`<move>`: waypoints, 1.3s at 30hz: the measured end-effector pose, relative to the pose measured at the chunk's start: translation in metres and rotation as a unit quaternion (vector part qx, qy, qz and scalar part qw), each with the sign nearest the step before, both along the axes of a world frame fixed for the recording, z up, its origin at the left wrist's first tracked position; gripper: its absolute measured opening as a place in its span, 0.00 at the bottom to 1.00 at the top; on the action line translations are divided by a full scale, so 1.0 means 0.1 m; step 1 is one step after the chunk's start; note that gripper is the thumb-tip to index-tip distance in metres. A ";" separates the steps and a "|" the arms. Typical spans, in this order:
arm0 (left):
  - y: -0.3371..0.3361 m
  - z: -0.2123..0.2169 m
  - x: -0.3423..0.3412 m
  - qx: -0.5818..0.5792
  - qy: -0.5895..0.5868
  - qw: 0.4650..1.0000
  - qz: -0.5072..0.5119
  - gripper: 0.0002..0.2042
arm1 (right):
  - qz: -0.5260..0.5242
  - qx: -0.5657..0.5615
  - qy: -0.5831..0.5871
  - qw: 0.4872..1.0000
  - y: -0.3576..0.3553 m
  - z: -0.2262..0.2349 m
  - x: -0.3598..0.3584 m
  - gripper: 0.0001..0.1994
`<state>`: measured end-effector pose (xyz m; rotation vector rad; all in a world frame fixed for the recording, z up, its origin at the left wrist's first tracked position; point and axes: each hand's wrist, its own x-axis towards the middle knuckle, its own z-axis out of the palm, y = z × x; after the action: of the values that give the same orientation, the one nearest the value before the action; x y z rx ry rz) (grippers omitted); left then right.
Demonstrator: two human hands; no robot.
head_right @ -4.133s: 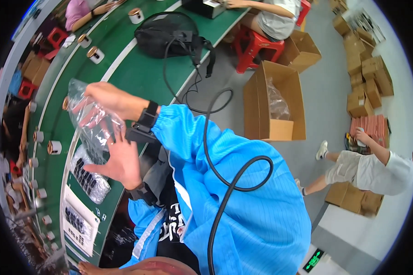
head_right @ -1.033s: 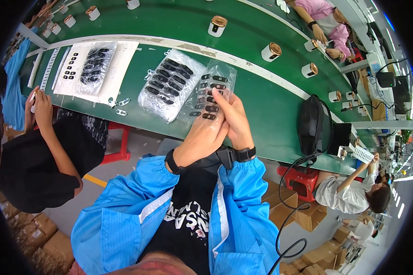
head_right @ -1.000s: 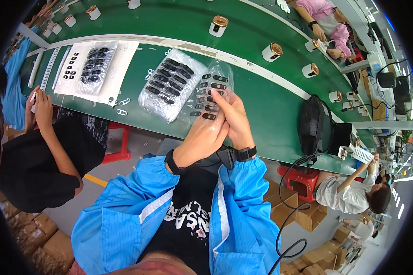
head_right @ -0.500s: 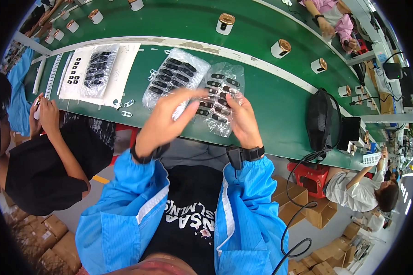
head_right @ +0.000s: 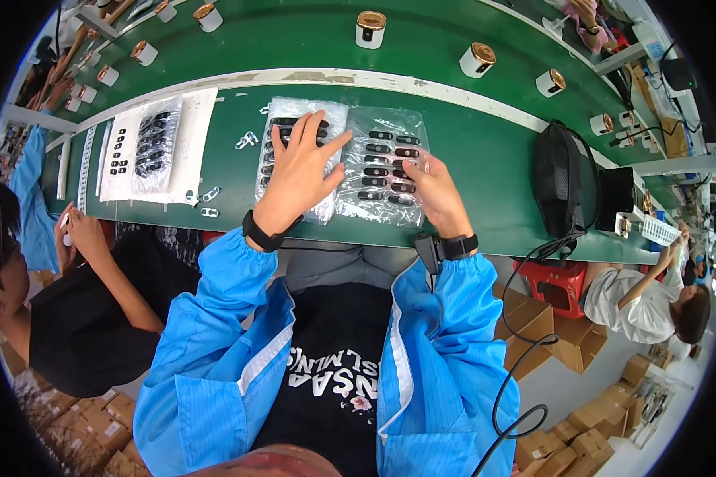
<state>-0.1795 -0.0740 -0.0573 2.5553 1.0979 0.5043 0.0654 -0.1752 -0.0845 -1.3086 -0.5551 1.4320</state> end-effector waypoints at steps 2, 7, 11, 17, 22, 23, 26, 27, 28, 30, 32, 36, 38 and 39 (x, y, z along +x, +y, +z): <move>-0.01 -0.04 0.02 0.046 0.014 0.999 -0.003 0.26 | 0.009 -0.002 -0.032 0.999 0.00 0.02 0.00 0.18; -0.04 -0.10 0.09 0.104 0.035 0.994 0.001 0.24 | 0.018 0.019 -0.329 0.944 -0.06 0.19 0.00 0.22; -0.08 -0.05 0.10 0.114 0.038 0.993 0.006 0.24 | -0.045 0.041 -0.682 0.729 -0.15 0.48 -0.22 0.31; -0.09 -0.08 0.15 0.114 0.050 0.988 -0.090 0.25 | 0.166 0.058 -0.753 0.634 -0.26 0.19 -0.25 0.37; -0.12 -0.01 0.14 0.136 0.129 0.976 -0.110 0.25 | 0.195 0.043 -0.740 0.642 -0.20 0.43 -0.17 0.34; -0.11 0.01 0.12 0.141 0.122 0.977 -0.103 0.25 | 0.175 0.056 -0.705 0.685 -0.16 0.62 -0.09 0.33; 0.00 0.13 0.00 0.076 0.041 0.987 -0.133 0.23 | 0.081 0.129 -0.588 0.795 0.04 1.38 0.04 0.28; 0.04 0.21 -0.04 0.079 0.038 0.989 -0.121 0.23 | 0.025 0.174 -0.539 0.824 0.13 1.63 -0.01 0.26; 0.10 0.32 -0.03 0.056 0.002 0.988 -0.141 0.21 | 0.027 0.177 -0.544 0.820 0.18 1.82 -0.04 0.26; 0.23 0.58 -0.02 0.011 -0.066 0.981 -0.180 0.19 | -0.147 0.306 -0.362 0.868 0.30 2.03 -0.09 0.19; 0.37 0.88 -0.01 -0.046 -0.112 0.971 -0.205 0.17 | -0.152 0.333 -0.327 0.871 0.46 2.04 -0.02 0.17; 0.43 1.34 -0.01 -0.188 -0.278 0.903 -0.268 0.13 | -0.160 0.394 -0.235 0.874 0.69 2.12 -0.03 0.13; 0.42 1.50 -0.01 -0.225 -0.437 0.820 -0.294 0.10 | -0.150 0.429 -0.213 0.865 0.76 2.24 -0.10 0.11; 0.44 1.58 -0.02 -0.224 -0.437 0.819 -0.296 0.10 | -0.152 0.430 -0.214 0.864 0.79 2.28 -0.12 0.11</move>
<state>-0.1818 -0.0299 0.1010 1.7353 0.0493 0.9528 0.0536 -0.0961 0.1434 -0.8973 -1.0761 0.4843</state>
